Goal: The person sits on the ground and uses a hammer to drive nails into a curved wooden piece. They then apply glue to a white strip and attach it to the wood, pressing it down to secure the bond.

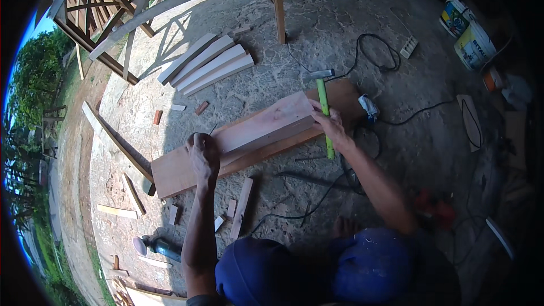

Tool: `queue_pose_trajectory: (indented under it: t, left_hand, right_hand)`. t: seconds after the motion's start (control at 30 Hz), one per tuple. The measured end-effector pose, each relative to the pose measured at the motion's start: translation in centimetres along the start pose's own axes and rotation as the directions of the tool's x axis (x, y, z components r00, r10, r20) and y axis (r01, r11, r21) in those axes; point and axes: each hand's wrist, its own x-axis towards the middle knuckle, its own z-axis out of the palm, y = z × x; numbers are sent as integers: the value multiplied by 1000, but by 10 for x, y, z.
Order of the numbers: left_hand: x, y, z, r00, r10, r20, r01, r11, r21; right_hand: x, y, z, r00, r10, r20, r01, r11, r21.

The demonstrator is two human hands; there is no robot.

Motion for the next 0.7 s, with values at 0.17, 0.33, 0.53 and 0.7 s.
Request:
queue_pose_trajectory:
  t: [0.17,0.33,0.53,0.7]
  left_hand:
    - [25,87,5,985,156,75,-129,949,-286]
    - [31,118,49,937,275,217,-109,818,-564]
    - [17,138,58,926,313,211,-235,915,-328]
    - [15,148,58,931,319,179,-254,915,-313]
  right_hand:
    - [-6,3,1,999,2,-37,-1,999,41]
    - [23,7,7,998,-65,11,65,998,5]
    - [-1,-19,-18,962,-261,-75,186,834,-520]
    - [-73,-26,-49,994,-56,-93,11,905,-425]
